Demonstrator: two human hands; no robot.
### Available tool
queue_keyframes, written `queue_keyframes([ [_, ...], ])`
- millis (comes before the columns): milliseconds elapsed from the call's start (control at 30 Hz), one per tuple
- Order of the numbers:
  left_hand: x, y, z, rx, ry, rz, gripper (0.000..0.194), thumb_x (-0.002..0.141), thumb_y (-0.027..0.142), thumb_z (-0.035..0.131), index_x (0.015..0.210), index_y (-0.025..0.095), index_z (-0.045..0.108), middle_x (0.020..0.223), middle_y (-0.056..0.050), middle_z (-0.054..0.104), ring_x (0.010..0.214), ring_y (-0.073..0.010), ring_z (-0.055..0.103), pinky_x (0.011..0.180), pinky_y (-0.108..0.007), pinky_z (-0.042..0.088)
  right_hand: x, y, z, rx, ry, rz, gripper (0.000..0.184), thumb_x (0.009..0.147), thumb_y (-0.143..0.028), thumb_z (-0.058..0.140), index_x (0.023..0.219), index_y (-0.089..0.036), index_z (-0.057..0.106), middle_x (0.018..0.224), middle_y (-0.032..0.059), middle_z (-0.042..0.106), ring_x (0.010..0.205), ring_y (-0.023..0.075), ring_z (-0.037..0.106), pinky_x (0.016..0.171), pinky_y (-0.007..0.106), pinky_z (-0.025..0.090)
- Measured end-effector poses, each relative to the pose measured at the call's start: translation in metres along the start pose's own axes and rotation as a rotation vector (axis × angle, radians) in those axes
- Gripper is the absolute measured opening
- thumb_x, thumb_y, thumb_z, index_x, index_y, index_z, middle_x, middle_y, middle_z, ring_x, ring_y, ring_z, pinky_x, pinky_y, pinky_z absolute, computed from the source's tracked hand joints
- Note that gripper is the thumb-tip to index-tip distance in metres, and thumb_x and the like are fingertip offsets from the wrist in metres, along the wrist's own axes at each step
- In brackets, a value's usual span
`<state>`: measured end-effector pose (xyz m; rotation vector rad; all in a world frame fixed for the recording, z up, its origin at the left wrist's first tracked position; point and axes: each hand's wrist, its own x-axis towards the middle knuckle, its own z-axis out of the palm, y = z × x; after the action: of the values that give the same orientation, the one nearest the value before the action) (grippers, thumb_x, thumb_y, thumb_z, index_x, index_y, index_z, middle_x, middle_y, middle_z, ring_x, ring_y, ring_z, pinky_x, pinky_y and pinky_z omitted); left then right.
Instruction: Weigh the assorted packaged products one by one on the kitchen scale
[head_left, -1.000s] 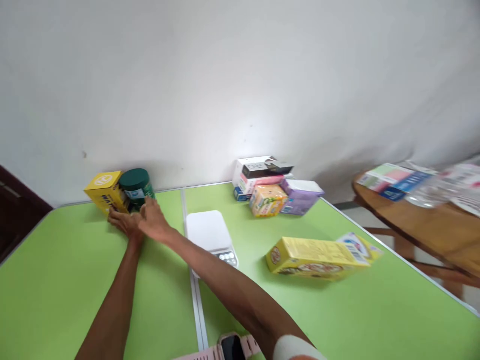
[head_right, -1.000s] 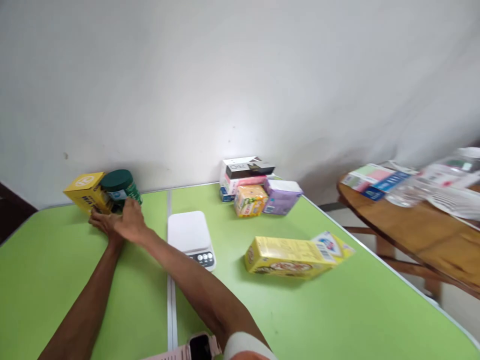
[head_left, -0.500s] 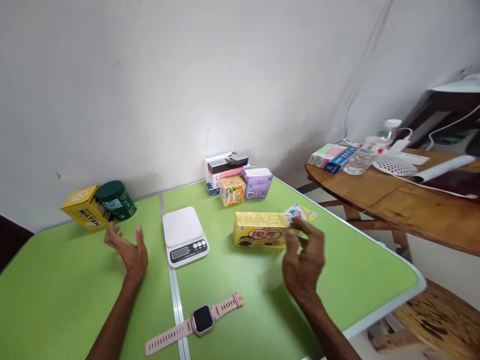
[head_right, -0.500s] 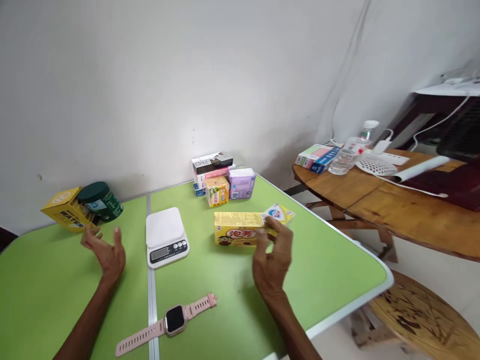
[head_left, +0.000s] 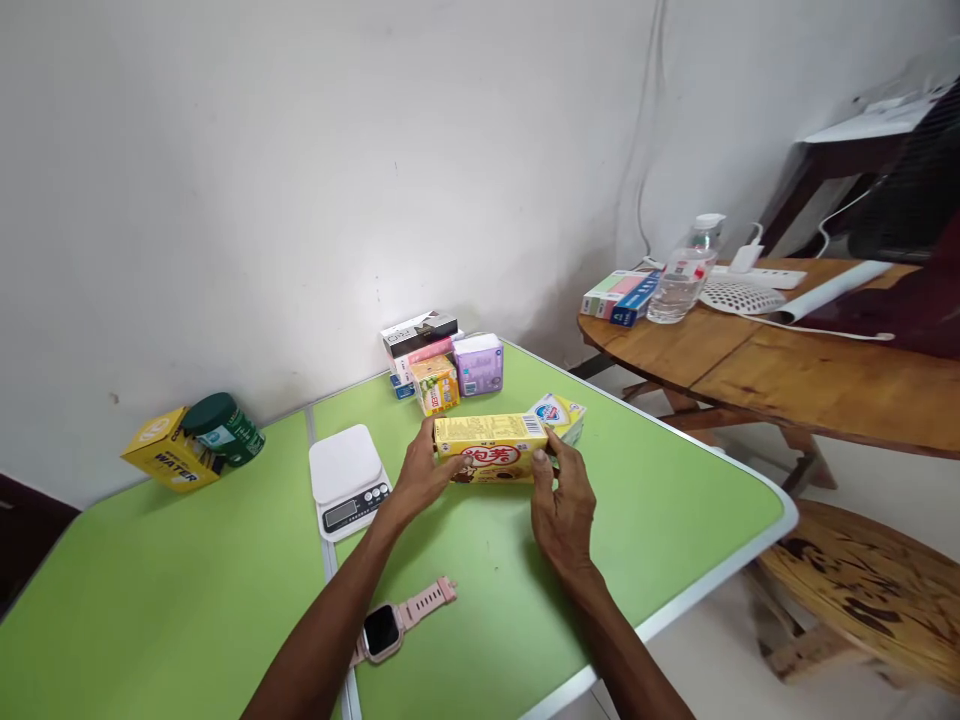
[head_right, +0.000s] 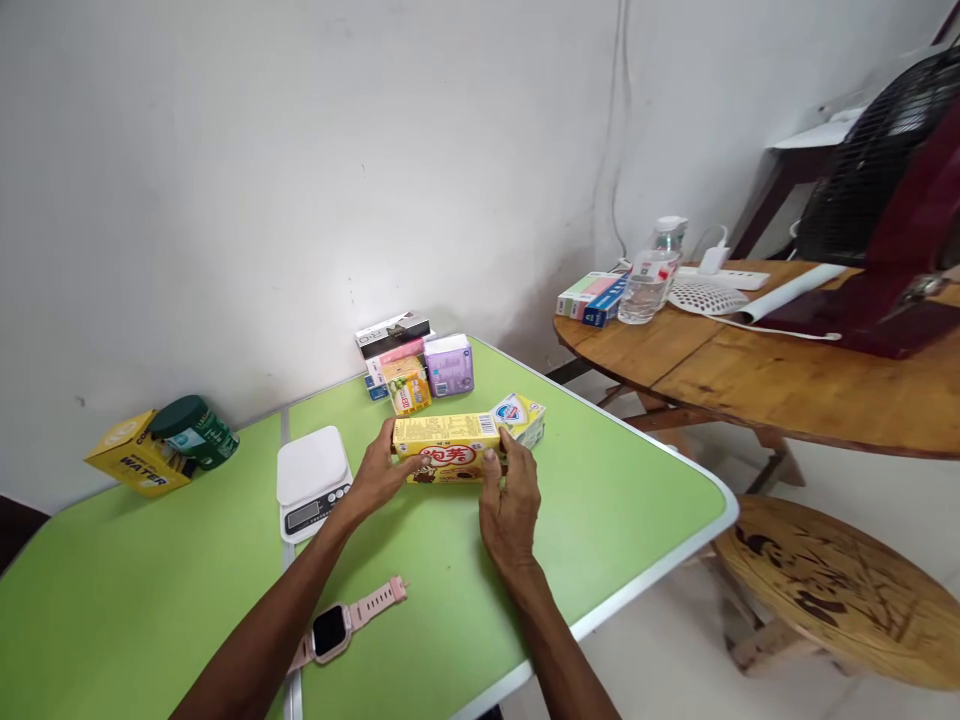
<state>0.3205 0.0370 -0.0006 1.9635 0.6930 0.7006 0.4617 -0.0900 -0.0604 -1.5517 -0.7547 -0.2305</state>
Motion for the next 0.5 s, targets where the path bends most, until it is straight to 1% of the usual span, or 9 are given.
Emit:
queue_keyframes([
  [67, -0.001, 0.001, -0.002, -0.011, 0.038, 0.011, 0.05, 0.081, 0.029, 0.077, 0.126, 0.019, 0.057, 0.12, -0.009, 0.074, 0.107, -0.0246, 0.07, 0.097, -0.04, 0.056, -0.002, 0.001, -0.002, 0.006, -0.022, -0.026, 0.046, 0.107, -0.048, 0.045, 0.136, -0.018, 0.065, 0.132, 0.0178, 0.069, 0.124, 0.032, 0.064, 0.105, 0.055, 0.051],
  [133, -0.008, 0.004, -0.01, 0.003, 0.088, 0.048, 0.046, 0.081, 0.032, 0.078, 0.121, 0.02, 0.058, 0.118, -0.008, 0.074, 0.106, -0.024, 0.07, 0.094, -0.038, 0.057, -0.003, -0.004, -0.001, 0.033, -0.051, -0.052, 0.046, 0.106, -0.047, 0.048, 0.138, -0.019, 0.064, 0.135, 0.0178, 0.068, 0.125, 0.0321, 0.063, 0.104, 0.054, 0.053],
  [167, -0.013, 0.007, -0.017, 0.018, 0.113, 0.062, 0.046, 0.082, 0.034, 0.078, 0.121, 0.02, 0.058, 0.119, -0.008, 0.074, 0.106, -0.024, 0.07, 0.094, -0.037, 0.057, -0.003, -0.009, 0.001, 0.056, -0.071, -0.069, 0.046, 0.106, -0.046, 0.049, 0.14, -0.019, 0.062, 0.137, 0.0179, 0.067, 0.126, 0.0318, 0.063, 0.102, 0.053, 0.055],
  [233, -0.023, 0.013, -0.038, 0.047, 0.174, 0.071, 0.046, 0.084, 0.036, 0.077, 0.124, 0.02, 0.058, 0.122, -0.008, 0.074, 0.109, -0.0243, 0.07, 0.096, -0.038, 0.057, -0.003, -0.023, 0.011, 0.119, -0.128, -0.106, 0.046, 0.106, -0.045, 0.05, 0.144, -0.02, 0.06, 0.138, 0.0176, 0.066, 0.124, 0.0304, 0.064, 0.097, 0.049, 0.058],
  [300, -0.034, 0.015, -0.066, 0.066, 0.254, 0.057, 0.052, 0.084, 0.037, 0.077, 0.129, 0.02, 0.058, 0.125, -0.009, 0.073, 0.111, -0.0248, 0.069, 0.097, -0.039, 0.058, -0.003, -0.043, 0.03, 0.191, -0.215, -0.138, 0.046, 0.106, -0.044, 0.05, 0.146, -0.022, 0.059, 0.138, 0.0167, 0.065, 0.123, 0.0293, 0.065, 0.095, 0.047, 0.06],
  [367, -0.044, 0.01, -0.097, 0.084, 0.357, 0.035, 0.059, 0.083, 0.038, 0.078, 0.135, 0.02, 0.056, 0.126, -0.01, 0.073, 0.112, -0.0257, 0.07, 0.098, -0.042, 0.058, -0.004, -0.064, 0.055, 0.255, -0.315, -0.173, 0.048, 0.107, -0.044, 0.05, 0.149, -0.024, 0.056, 0.139, 0.0165, 0.064, 0.125, 0.0298, 0.064, 0.097, 0.048, 0.06],
  [433, -0.054, -0.003, -0.126, 0.117, 0.464, 0.013, 0.065, 0.081, 0.038, 0.079, 0.139, 0.02, 0.055, 0.129, -0.011, 0.072, 0.113, -0.0271, 0.069, 0.101, -0.045, 0.057, -0.006, -0.083, 0.084, 0.306, -0.401, -0.22, 0.051, 0.106, -0.045, 0.05, 0.152, -0.024, 0.054, 0.141, 0.0172, 0.063, 0.13, 0.0313, 0.062, 0.101, 0.051, 0.059],
  [500, -0.063, -0.022, -0.149, 0.146, 0.544, -0.007, 0.069, 0.081, 0.041, 0.078, 0.142, 0.02, 0.053, 0.135, -0.012, 0.069, 0.119, -0.0288, 0.068, 0.105, -0.046, 0.054, -0.011, -0.095, 0.111, 0.346, -0.467, -0.257, 0.052, 0.107, -0.046, 0.049, 0.154, -0.023, 0.052, 0.141, 0.0178, 0.063, 0.131, 0.0318, 0.061, 0.103, 0.053, 0.058],
])
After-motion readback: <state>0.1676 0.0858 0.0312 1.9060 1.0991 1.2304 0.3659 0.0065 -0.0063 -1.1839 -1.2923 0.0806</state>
